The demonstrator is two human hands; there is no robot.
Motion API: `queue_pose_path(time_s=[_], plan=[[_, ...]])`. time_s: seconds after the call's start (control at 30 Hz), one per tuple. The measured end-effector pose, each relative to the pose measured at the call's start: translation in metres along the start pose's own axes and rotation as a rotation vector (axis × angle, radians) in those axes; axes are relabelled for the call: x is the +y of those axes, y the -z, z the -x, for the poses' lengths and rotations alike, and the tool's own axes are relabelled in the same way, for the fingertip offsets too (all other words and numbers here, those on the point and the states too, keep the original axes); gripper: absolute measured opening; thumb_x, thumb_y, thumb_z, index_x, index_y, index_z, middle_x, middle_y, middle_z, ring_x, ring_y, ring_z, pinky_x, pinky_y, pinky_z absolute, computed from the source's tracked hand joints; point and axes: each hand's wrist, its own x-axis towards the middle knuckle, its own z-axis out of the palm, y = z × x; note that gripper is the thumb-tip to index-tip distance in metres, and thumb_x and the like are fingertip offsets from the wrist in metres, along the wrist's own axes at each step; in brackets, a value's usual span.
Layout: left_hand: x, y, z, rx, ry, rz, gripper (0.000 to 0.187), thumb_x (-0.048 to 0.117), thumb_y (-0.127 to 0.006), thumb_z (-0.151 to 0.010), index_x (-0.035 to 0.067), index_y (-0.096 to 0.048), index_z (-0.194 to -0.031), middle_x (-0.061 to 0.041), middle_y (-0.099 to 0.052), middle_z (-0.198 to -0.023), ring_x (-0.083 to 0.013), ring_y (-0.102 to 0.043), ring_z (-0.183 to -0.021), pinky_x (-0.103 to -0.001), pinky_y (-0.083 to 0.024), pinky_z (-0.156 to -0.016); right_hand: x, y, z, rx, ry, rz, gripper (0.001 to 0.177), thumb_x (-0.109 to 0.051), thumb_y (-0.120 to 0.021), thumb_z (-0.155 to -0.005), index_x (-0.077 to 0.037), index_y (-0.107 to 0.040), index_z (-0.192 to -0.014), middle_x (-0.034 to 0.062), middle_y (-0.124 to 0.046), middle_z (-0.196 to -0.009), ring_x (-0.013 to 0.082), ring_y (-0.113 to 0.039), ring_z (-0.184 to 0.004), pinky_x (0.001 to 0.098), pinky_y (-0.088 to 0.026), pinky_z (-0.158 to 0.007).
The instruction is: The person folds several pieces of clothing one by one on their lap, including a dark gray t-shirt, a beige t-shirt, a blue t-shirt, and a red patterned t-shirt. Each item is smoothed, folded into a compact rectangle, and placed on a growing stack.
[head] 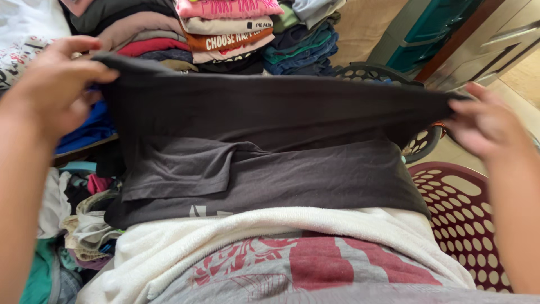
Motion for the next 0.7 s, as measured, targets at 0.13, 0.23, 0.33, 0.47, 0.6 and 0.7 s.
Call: queue_pose_path(time_s=[0.13,0.23,0.33,0.47,0.6,0.7], plan=[[-0.034,0.023,0.071,-0.105,-0.050,-0.162,0.034,-0.011,-0.068,-0.080,0.005,-0.064,-0.110,-0.005,-0.066,-0.097,-0.0161,-0.061,-0.085,-0.028,-0.049,-0.071,0.005,0.026,0.090,-0.175,0.079,0.449,0.048,0.023,-0.051,-0.079,0.003,-0.056,-0.122,0.0183,-0.065,-0.113,0.0291,-0.067,-0.110,0.0419,-0.054,-0.093],[-0.065,0.022,0.108,-0.049,0.304,-0.243,0.035,-0.013,-0.064,-0.079,0.004,-0.069,-0.110,-0.007,-0.074,-0.102,-0.0170,-0.068,-0.091,-0.031,-0.052,-0.076,0.006,0.001,0.128,-0.201,-0.160,0.959,0.046,0.020,-0.052,-0.078,0.000,-0.070,-0.115,0.0177,-0.078,-0.106,0.0229,-0.071,-0.102,0.0372,-0.054,-0.085],[-0.072,0.012,0.110,0.160,0.607,-0.268,0.023,0.006,-0.061,-0.096,0.013,-0.067,-0.117,-0.003,-0.073,-0.108,-0.0209,-0.070,-0.097,-0.037,-0.049,-0.080,0.002,-0.059,0.145,-0.048,0.005,0.931,0.018,0.000,-0.060,-0.096,0.004,-0.071,-0.110,0.0170,-0.076,-0.108,0.0243,-0.074,-0.095,0.0347,-0.057,-0.084],[-0.073,-0.025,0.090,0.019,0.678,-0.008,0.024,0.031,-0.055,-0.103,0.019,-0.066,-0.120,-0.003,-0.073,-0.107,-0.0212,-0.068,-0.093,-0.041,-0.054,-0.081,-0.010,-0.167,0.151,-0.068,0.166,1.079,0.023,-0.016,-0.076,-0.089,-0.011,-0.076,-0.111,0.0066,-0.074,-0.099,0.0196,-0.065,-0.086,0.0336,-0.052,-0.076],[-0.088,-0.040,0.073,-0.336,0.828,0.075,0.039,0.037,-0.056,-0.096,0.007,-0.072,-0.115,-0.012,-0.079,-0.103,-0.0238,-0.076,-0.083,-0.043,-0.061,-0.078,-0.001,-0.273,0.171,-0.603,0.392,0.861,0.024,-0.019,-0.076,-0.084,-0.009,-0.076,-0.105,-0.0001,-0.075,-0.096,0.0101,-0.067,-0.087,0.0260,-0.054,-0.078],[-0.105,-0.020,0.065,-0.250,0.714,0.164,0.028,0.021,-0.056,-0.094,0.012,-0.068,-0.117,-0.009,-0.076,-0.108,-0.0201,-0.074,-0.089,-0.039,-0.062,-0.079,0.008,-0.336,0.174,-0.789,0.282,0.803,0.022,-0.018,-0.075,-0.085,-0.008,-0.076,-0.104,0.0007,-0.073,-0.091,0.0099,-0.065,-0.081,0.0272,-0.053,-0.070]])
